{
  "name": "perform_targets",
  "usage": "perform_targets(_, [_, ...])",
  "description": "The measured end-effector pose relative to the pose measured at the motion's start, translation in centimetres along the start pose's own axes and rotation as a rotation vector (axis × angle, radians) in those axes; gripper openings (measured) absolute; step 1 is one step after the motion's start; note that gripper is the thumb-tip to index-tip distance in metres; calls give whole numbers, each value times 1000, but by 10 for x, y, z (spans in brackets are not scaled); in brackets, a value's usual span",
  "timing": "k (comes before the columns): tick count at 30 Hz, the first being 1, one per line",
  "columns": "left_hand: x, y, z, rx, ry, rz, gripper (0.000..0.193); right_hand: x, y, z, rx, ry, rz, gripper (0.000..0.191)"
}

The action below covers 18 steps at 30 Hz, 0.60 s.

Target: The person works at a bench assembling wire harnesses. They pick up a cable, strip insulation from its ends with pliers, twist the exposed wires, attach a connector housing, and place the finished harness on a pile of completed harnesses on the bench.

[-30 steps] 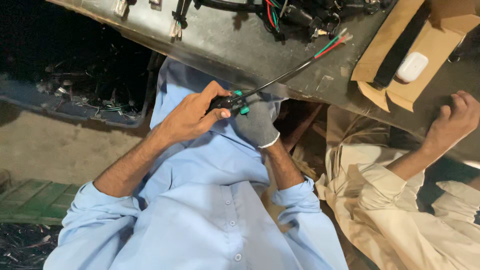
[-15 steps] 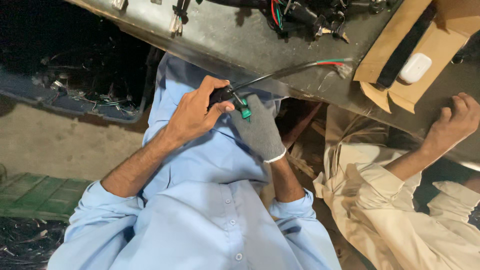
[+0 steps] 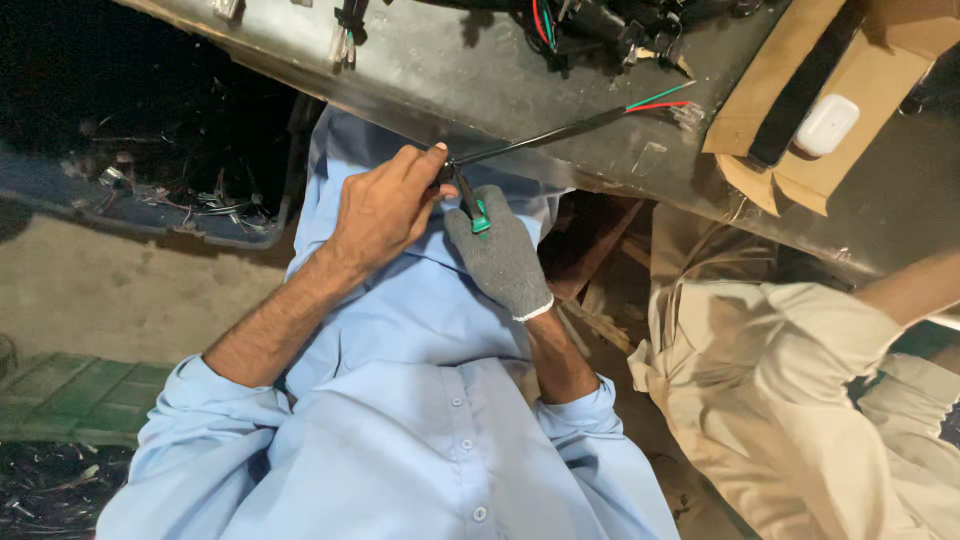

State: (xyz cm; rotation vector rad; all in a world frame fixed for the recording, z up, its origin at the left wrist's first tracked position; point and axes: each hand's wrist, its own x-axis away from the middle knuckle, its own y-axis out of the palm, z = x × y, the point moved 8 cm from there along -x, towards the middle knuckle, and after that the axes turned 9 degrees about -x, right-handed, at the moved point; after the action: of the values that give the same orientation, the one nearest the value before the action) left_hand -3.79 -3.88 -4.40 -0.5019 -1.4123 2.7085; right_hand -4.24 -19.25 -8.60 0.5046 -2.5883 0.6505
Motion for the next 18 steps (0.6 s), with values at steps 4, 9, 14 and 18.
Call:
perform_targets(4, [-6, -6, 2, -2, 54, 51, 44, -4, 1, -2, -41, 7, 16, 33])
perform_targets(9, [-9, -9, 5, -155, 108, 58, 39, -5, 4, -16, -35, -117, 43, 32])
perform_targets(14, [-11, -13, 9, -262, 171, 99, 34, 6, -5, -23, 90, -128, 77, 36])
perform_targets(18, [-13, -17, 10, -249, 212, 122, 37, 7, -6, -27, 126, -46, 106, 35])
